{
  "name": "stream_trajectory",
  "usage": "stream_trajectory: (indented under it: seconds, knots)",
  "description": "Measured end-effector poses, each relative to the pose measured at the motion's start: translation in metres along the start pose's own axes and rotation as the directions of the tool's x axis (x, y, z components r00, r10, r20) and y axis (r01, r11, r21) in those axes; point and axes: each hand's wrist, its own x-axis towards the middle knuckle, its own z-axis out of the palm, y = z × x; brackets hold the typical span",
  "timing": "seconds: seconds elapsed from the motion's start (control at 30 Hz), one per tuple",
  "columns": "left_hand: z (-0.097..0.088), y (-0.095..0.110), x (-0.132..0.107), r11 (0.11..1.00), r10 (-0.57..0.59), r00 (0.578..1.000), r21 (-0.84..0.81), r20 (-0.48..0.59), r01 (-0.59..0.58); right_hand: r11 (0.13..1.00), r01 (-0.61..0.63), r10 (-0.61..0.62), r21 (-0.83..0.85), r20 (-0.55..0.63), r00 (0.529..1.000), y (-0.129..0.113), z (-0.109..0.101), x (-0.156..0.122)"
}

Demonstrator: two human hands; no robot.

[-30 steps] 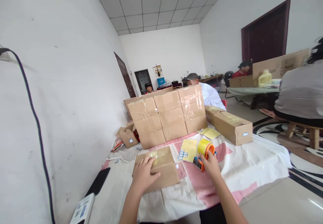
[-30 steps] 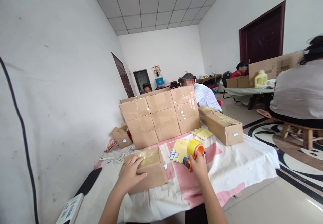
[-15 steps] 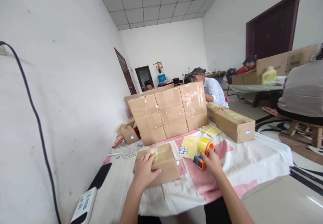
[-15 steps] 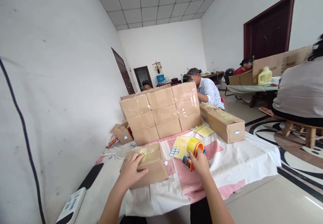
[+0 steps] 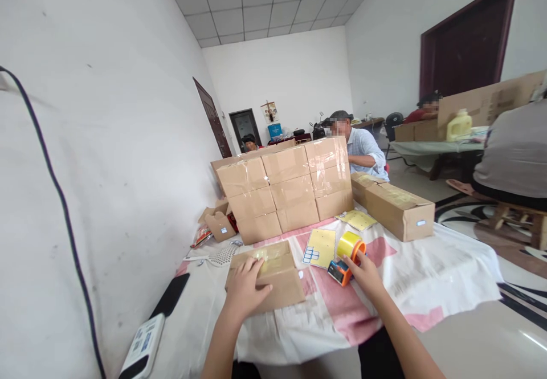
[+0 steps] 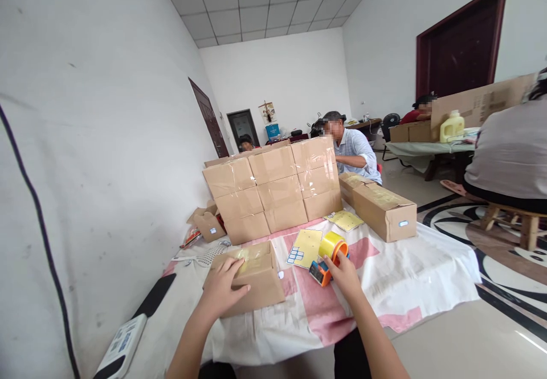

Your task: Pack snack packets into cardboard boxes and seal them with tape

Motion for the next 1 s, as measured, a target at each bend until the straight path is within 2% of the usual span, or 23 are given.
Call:
stream_trajectory:
  seconds: [0.1, 0.3, 0.43, 0.6, 0.8, 1.0]
  knots:
    - [-0.002, 0.002, -0.001, 1.0, -0.016, 1.0, -0.008, 0.006, 0.016, 0.998, 0.019, -0.024, 0.056, 0.09, 0.996, 0.004, 0.001, 0.0]
    - [-0.006, 0.005, 0.001, 0.999, -0.029, 0.999, -0.03, 0.031, 0.03, 0.998, 0.014, -0.018, 0.054, 0.071, 0.997, 0.006, 0.005, 0.0]
    - [-0.009, 0.008, 0.004, 0.996, -0.064, 0.997, -0.057, 0.04, 0.066, 1.0, -0.006, 0.006, -0.01, 0.036, 0.999, 0.006, 0.009, 0.001]
    - [-0.016, 0.012, 0.015, 0.967, -0.136, 0.989, -0.211, 0.061, 0.146, 0.998, 0.001, 0.001, -0.056, 0.039, 0.999, 0.006, 0.011, 0.003]
    - [-0.014, 0.012, 0.038, 0.965, -0.193, 0.98, -0.171, 0.043, 0.198, 0.988, -0.035, 0.033, 0.153, 0.019, 0.999, 0.003, 0.009, 0.004]
    - [-0.013, 0.019, 0.049, 0.938, -0.301, 0.952, -0.163, 0.055, 0.306, 0.919, -0.16, 0.131, 0.361, 0.104, 0.986, 0.002, 0.01, 0.006]
